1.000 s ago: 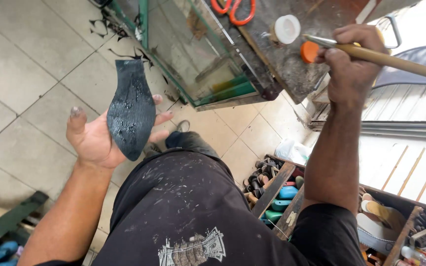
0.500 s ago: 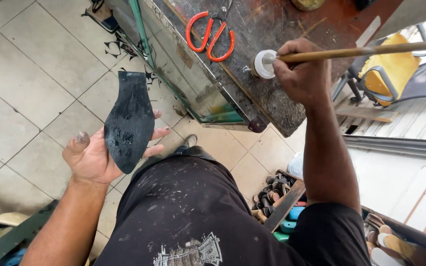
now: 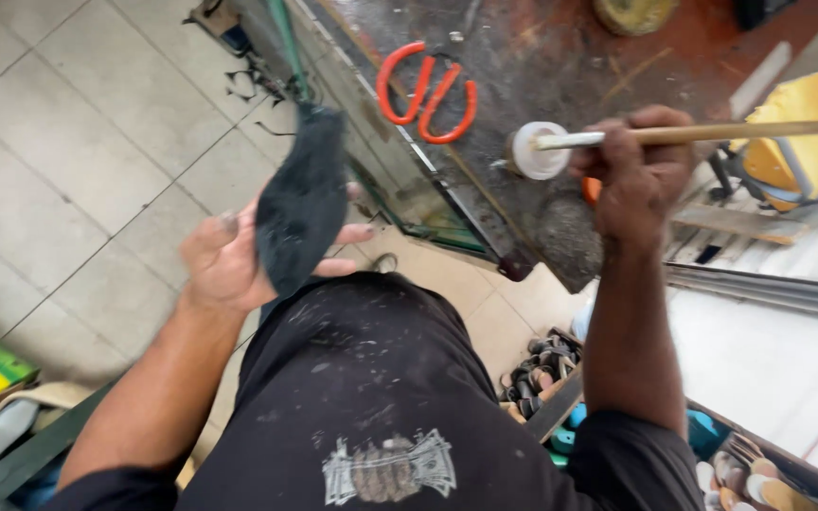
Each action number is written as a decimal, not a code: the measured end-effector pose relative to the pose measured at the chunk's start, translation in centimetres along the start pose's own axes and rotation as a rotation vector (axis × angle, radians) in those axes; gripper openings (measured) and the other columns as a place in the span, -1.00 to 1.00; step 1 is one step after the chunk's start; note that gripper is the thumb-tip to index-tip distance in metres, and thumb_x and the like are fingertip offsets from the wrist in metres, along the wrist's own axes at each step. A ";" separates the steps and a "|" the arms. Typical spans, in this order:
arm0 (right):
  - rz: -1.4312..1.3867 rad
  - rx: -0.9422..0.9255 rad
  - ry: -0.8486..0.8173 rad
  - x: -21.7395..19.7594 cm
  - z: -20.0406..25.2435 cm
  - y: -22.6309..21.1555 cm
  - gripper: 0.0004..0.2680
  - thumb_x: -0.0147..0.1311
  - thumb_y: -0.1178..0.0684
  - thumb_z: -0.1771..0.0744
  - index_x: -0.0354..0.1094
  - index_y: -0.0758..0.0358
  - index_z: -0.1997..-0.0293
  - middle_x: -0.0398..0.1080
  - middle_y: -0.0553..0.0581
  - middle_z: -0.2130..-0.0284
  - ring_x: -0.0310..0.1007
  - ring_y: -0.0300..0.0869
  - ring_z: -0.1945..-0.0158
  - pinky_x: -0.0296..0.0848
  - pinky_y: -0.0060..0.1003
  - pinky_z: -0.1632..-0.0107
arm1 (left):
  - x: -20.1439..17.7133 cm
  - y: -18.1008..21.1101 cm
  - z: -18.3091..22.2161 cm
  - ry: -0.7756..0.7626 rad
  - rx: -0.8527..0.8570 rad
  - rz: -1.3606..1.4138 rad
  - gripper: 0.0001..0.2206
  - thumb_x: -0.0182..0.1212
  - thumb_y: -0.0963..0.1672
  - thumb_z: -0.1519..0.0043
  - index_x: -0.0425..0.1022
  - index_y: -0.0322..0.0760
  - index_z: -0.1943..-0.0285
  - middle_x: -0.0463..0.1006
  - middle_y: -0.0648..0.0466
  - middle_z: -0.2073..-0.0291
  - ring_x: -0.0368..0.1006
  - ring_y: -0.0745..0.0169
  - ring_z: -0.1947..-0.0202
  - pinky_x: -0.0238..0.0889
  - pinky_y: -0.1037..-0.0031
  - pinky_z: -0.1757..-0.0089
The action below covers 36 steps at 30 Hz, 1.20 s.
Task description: Applying dye or adhesive to shoe components using a brush at a repair bench
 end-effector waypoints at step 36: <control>0.230 -0.547 -0.714 18.3 4.2 -9.8 -0.87 0.23 0.27 -0.29 0.29 0.31 0.40 0.52 0.32 0.34 0.55 -0.07 0.36 0.47 -0.31 0.34 | -0.2 4.3 -2.4 -0.123 -0.112 -0.105 0.16 0.43 0.16 -0.08 -0.38 -0.18 -0.71 0.31 -0.45 -0.25 0.41 -0.86 -0.07 0.58 -0.14 0.21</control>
Point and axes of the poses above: each hand's wrist, its own z-axis away from the middle knuckle, its own x-axis out of the palm, y = z × x, the point moved 1 cm from there along -z, towards the middle knuckle
